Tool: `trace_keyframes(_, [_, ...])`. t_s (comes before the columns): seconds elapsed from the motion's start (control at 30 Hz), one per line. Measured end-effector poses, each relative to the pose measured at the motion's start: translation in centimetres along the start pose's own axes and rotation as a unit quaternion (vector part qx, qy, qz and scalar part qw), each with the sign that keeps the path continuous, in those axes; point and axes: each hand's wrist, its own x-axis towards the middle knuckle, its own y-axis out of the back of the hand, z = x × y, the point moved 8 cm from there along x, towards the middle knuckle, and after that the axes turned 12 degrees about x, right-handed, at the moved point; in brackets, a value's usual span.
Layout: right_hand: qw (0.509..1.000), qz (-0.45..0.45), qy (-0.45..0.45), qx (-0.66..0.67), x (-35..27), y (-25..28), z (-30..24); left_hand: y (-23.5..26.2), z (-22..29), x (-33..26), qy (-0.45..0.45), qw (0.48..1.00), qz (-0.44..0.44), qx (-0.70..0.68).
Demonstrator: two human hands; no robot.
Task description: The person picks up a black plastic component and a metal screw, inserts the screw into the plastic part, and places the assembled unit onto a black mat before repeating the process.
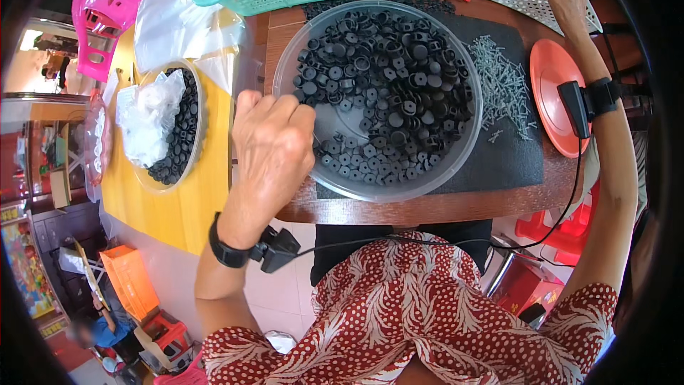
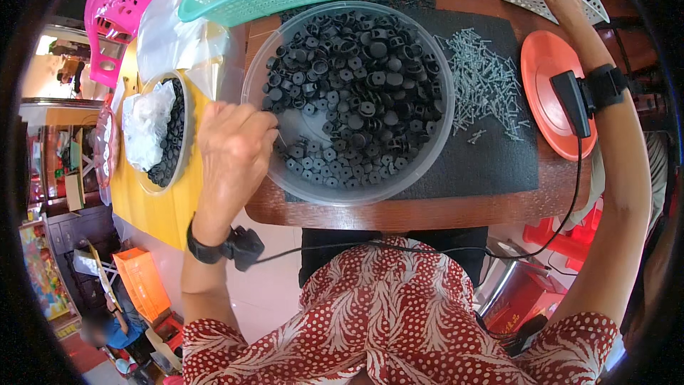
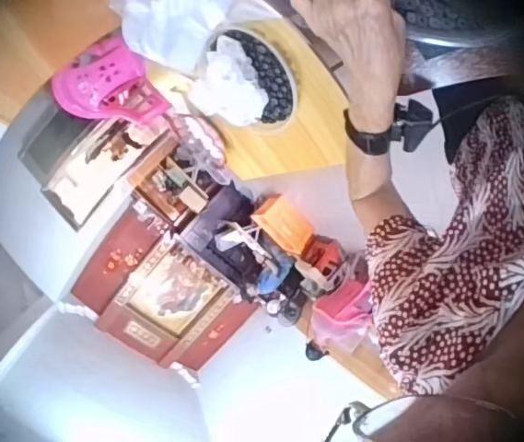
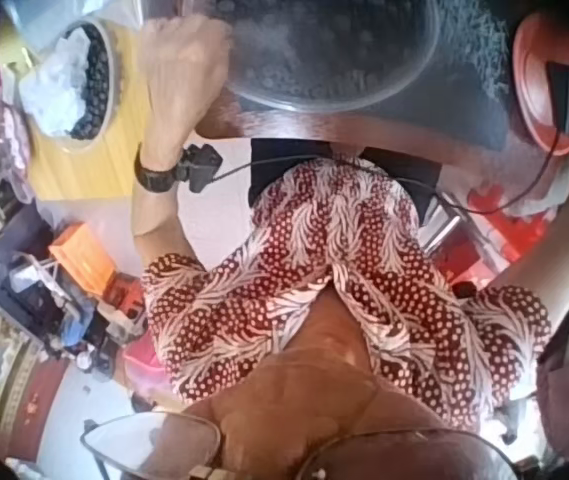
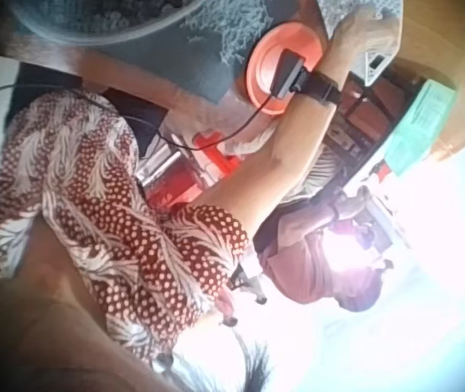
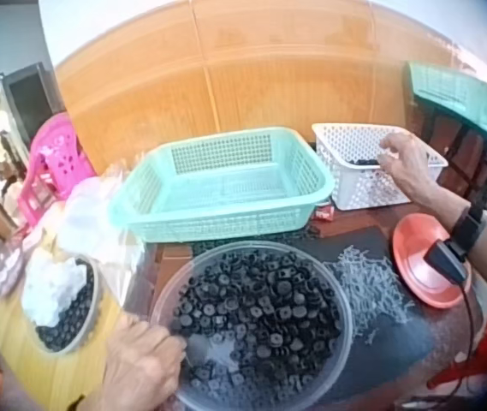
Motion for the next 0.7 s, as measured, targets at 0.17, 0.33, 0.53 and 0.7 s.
trace_keyframes(0.17, [0.993, -0.006, -0.035, 0.113, -1.9, 1.4, -2.5, -1.8, 1.5, 1.1, -0.071, 0.992, -0.087, 0.055])
trace_keyframes(0.33, [0.978, -0.088, -0.057, 0.179, -3.6, 0.8, 2.0, -2.8, 2.9, 1.3, -0.131, 0.972, -0.156, 0.113])
trace_keyframes(0.53, [0.967, -0.099, -0.075, 0.221, -6.0, 0.9, -0.3, -3.7, 2.3, 1.4, -0.126, 0.974, -0.151, 0.114])
trace_keyframes(0.7, [0.957, -0.055, -0.094, 0.270, -7.5, 2.6, -2.7, -3.5, 2.1, 1.7, -0.115, 0.979, -0.134, 0.104])
